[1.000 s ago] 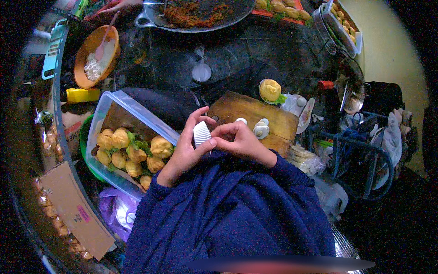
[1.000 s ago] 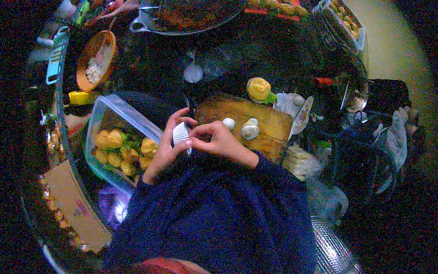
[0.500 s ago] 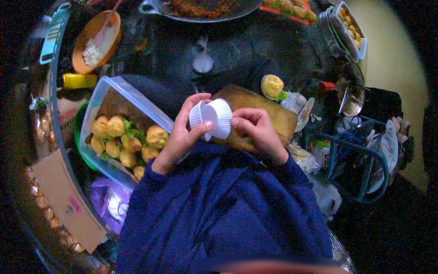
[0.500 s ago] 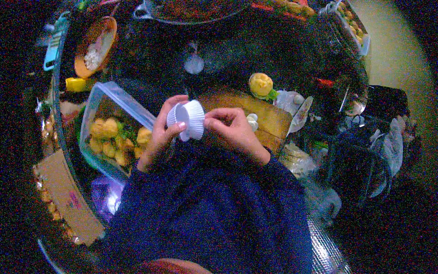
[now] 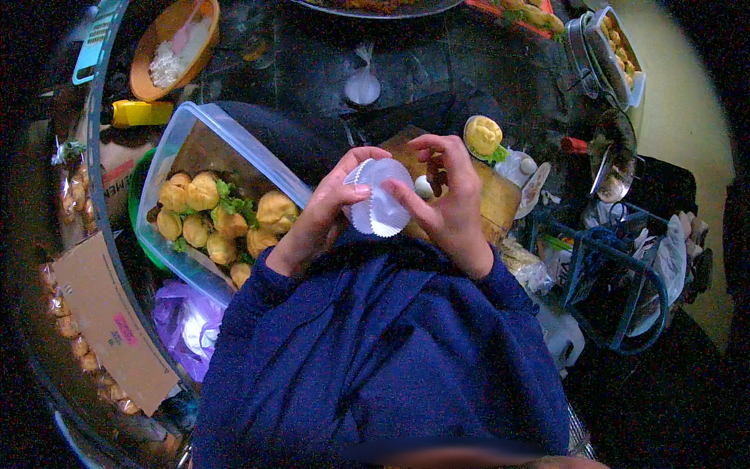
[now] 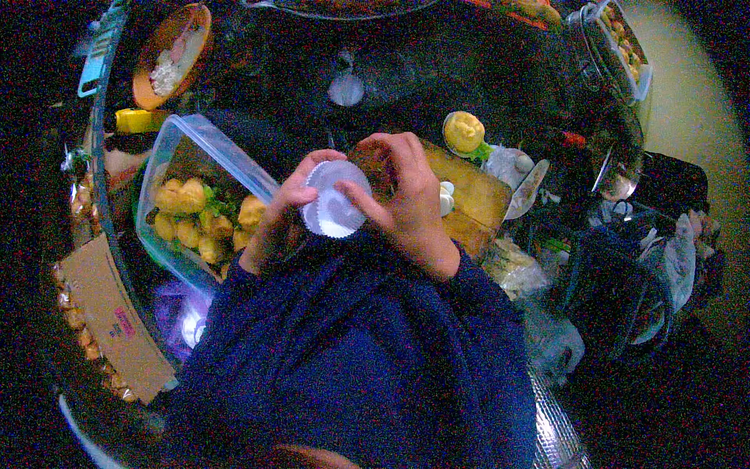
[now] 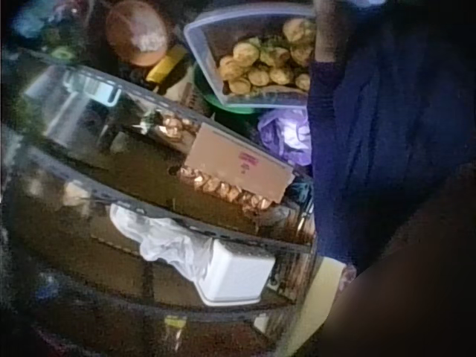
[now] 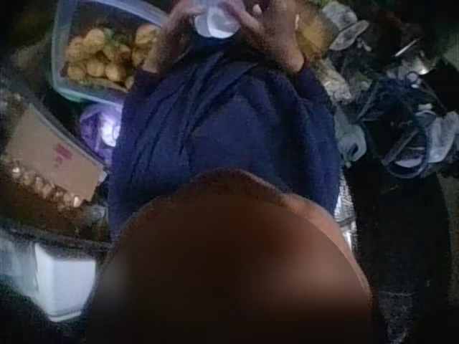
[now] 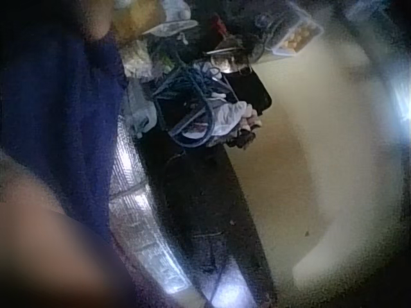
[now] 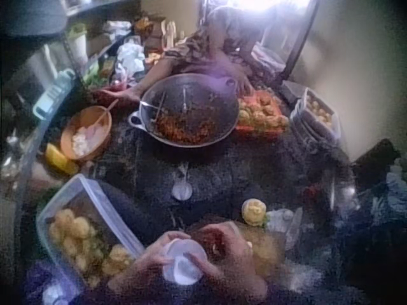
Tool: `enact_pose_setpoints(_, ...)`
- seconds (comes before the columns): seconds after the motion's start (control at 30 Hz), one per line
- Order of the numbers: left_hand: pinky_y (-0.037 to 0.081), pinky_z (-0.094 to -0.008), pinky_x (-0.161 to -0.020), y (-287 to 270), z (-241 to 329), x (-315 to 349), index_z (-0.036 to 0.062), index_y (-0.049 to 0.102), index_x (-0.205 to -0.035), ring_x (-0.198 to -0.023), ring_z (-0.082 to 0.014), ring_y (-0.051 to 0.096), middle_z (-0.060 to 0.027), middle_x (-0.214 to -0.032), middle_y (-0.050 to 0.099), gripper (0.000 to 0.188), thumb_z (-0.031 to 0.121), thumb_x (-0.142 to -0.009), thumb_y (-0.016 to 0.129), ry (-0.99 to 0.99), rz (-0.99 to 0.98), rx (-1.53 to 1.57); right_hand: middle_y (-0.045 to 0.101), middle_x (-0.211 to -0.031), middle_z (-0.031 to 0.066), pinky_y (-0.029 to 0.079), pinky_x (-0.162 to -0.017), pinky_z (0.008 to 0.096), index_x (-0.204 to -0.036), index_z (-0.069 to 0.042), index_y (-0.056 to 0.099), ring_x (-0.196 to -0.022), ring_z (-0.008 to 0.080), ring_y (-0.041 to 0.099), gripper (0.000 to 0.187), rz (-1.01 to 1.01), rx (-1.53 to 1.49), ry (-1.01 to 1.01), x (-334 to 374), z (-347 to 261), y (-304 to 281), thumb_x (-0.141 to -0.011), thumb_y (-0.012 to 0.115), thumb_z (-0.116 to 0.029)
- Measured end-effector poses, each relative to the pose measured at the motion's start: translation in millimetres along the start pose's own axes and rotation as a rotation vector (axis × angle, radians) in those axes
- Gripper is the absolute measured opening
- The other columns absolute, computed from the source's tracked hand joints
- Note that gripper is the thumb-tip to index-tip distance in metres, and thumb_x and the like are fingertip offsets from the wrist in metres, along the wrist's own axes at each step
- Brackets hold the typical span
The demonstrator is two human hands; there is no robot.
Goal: The person slices a hard-boiled egg on a wooden cutting board and places the slices into small buns with lettuce. They then place the assembled buns into paper liners and arrange them in a plastic container.
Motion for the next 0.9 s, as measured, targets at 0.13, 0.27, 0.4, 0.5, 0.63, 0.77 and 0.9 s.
enact_pose_setpoints(0.13,0.042,-0.0282,-0.094,0,-1,1,0.0063,0.040,-0.128,-0.107,-0.0161,0.053,-0.0066,-0.114,0.053,0.059,0.029,-0.078,0.063,0.059,-0.023,-0.107,0.059,-0.072,0.0044,0.044,-0.055,0.0236,-0.079,-0.001,0.064,-0.064,0.0109,0.055,0.016,-0.217,0.060,0.039,-2,12,12,-0.075,0.077,-0.011)
enact_pose_setpoints(0.27,0.041,-0.0276,-0.092,-3,-4,-1,0.0055,0.042,-0.127,-0.106,-0.0150,0.053,-0.0050,-0.113,0.054,0.060,0.032,-0.079,0.066,0.068,-0.039,-0.211,0.061,-0.071,0.0055,0.045,-0.055,0.0242,-0.081,0.000,0.066,-0.061,0.0108,0.057,0.014,-0.190,0.066,0.059,0,19,2,-0.077,0.075,-0.010)
enact_pose_setpoints(0.4,0.041,-0.0274,-0.091,-2,-9,-4,0.0041,0.045,-0.124,-0.105,-0.0134,0.052,-0.0044,-0.112,0.054,0.060,0.036,-0.079,0.069,0.019,-0.089,-0.357,0.062,-0.071,0.0057,0.045,-0.053,0.0235,-0.083,0.000,0.066,-0.059,0.0099,0.057,0.012,-0.144,0.103,0.054,6,22,-9,-0.079,0.073,-0.009)
enact_pose_setpoints(0.5,0.042,-0.0274,-0.090,6,-16,-7,0.0033,0.046,-0.124,-0.104,-0.0128,0.052,-0.0041,-0.112,0.055,0.060,0.036,-0.080,0.070,-0.023,-0.140,-0.270,0.061,-0.070,0.0058,0.045,-0.052,0.0236,-0.082,-0.001,0.066,-0.058,0.0104,0.057,0.011,-0.123,0.142,0.028,12,23,-15,-0.080,0.072,-0.009)
enact_pose_setpoints(0.63,0.042,-0.0275,-0.090,13,-19,-10,0.0024,0.047,-0.125,-0.103,-0.0130,0.053,-0.0039,-0.110,0.055,0.059,0.032,-0.079,0.071,-0.021,-0.172,-0.391,0.061,-0.069,0.0067,0.045,-0.050,0.0249,-0.081,-0.002,0.066,-0.056,0.0124,0.057,0.010,-0.110,0.202,-0.003,18,23,-19,-0.080,0.072,-0.009)
enact_pose_setpoints(0.77,0.042,-0.0278,-0.090,12,-21,-11,0.0018,0.050,-0.123,-0.102,-0.0130,0.053,-0.0038,-0.110,0.055,0.055,0.027,-0.079,0.071,-0.023,-0.147,-0.497,0.061,-0.069,0.0074,0.045,-0.051,0.0258,-0.082,-0.002,0.067,-0.056,0.0135,0.057,0.010,-0.112,0.243,-0.034,20,21,-22,-0.080,0.072,-0.010)
enact_pose_setpoints(0.9,0.042,-0.0282,-0.090,9,-22,-10,0.0023,0.051,-0.123,-0.102,-0.0131,0.053,-0.0039,-0.110,0.056,0.053,0.025,-0.079,0.070,-0.026,-0.142,-0.437,0.062,-0.072,0.0070,0.046,-0.055,0.0256,-0.086,-0.002,0.067,-0.060,0.0138,0.059,0.011,-0.135,0.122,0.048,24,23,-24,-0.080,0.072,-0.011)
Point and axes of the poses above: each hand's wrist, its own x-axis away from the middle knuckle, its own y-axis out of the palm, z = x × y, the point moved 8 cm from there along -x, towards the middle knuckle
